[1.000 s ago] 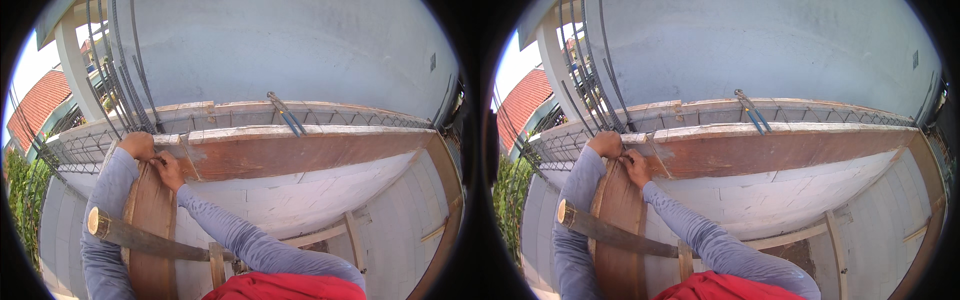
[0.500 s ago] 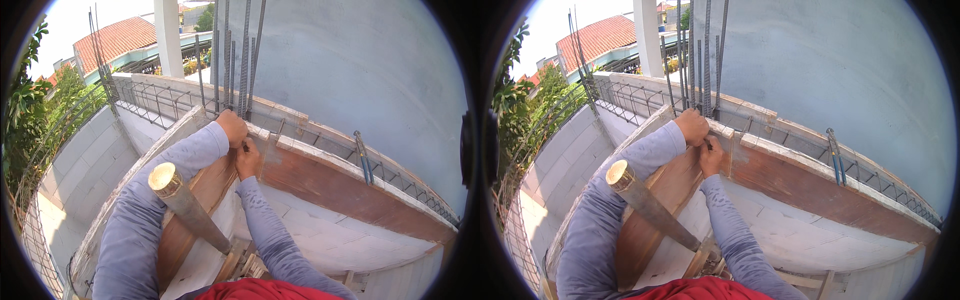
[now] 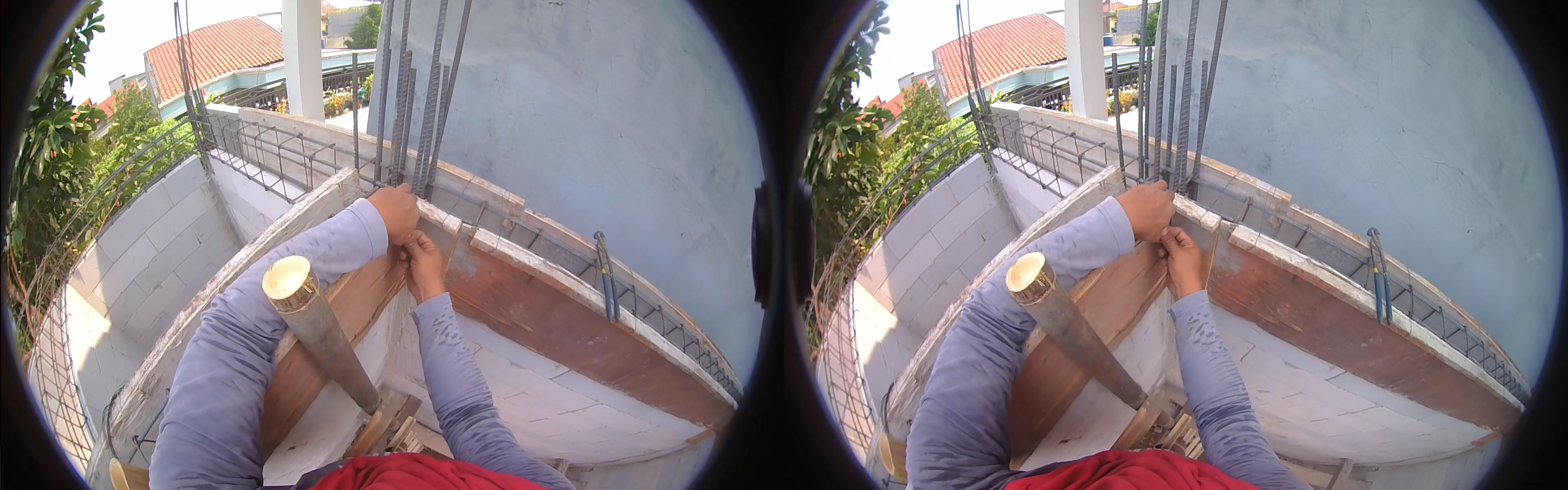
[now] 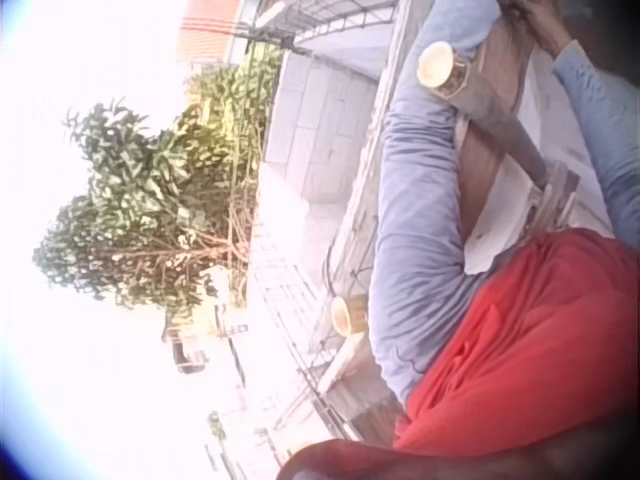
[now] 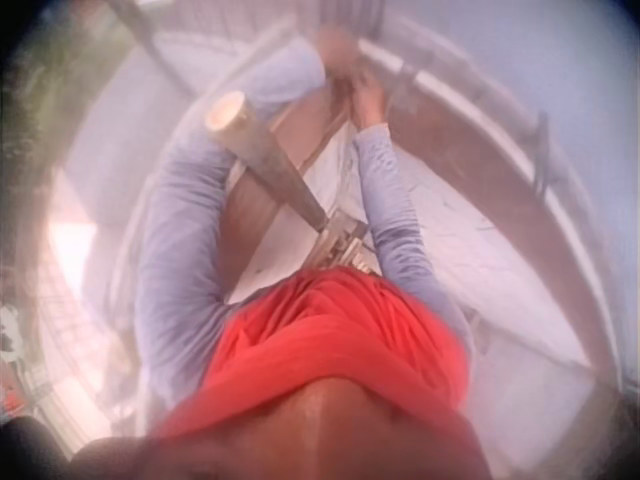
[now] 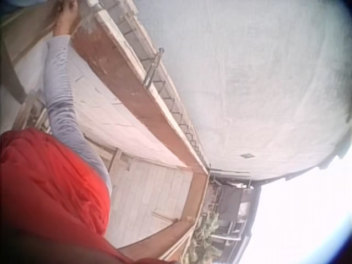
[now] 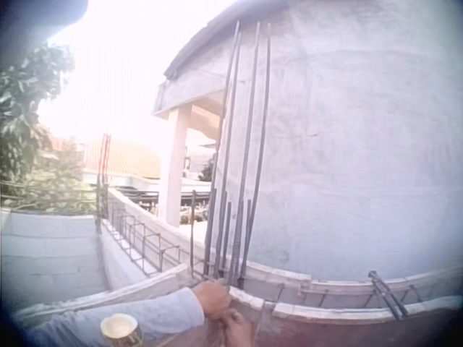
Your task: The person uses pincers to twist and tighten wire around rebar and wooden formwork to secure the structure.
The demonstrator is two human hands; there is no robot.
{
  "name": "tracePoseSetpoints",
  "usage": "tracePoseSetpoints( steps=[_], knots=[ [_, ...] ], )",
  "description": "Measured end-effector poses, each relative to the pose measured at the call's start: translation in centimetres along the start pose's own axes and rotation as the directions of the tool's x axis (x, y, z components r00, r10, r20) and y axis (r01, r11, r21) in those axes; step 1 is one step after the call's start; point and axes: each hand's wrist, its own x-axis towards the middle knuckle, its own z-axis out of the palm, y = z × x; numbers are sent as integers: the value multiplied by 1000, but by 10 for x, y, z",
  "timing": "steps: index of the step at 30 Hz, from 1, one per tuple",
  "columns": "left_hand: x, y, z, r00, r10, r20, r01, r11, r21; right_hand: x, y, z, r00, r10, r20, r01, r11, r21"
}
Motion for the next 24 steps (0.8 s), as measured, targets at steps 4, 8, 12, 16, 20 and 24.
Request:
tracePoseSetpoints(
  steps=[4, 8, 12, 16, 20, 24],
  knots=[
    [3, -4, 6, 999, 36, -19, -36, 998, 47, 5, -11, -9, 984, 131, 121, -140, 987, 72],
    [-7, -1, -7, 999, 37, -23, -37, 999, 0, 13, -12, -20, 963, 204, 175, -223, 970, 95],
    [4, 1, 4, 1000, 13, -18, -13, 1000, -12, 19, -14, -26, 955, 223, 198, -240, 968, 68],
    [5, 4, 4, 999, -12, 30, 12, 1000, -16, 17, -17, -21, 979, 161, 128, -149, 984, -96],
    [3, 9, 0, 1000, -29, -1, 29, 999, -24, 23, -28, -25, 953, 268, 140, -251, 960, -127],
    [6, 6, 12, 1000, -11, -5, 11, 999, 42, 19, -36, -16, 948, 301, 102, -278, 941, -191]
  ],
)
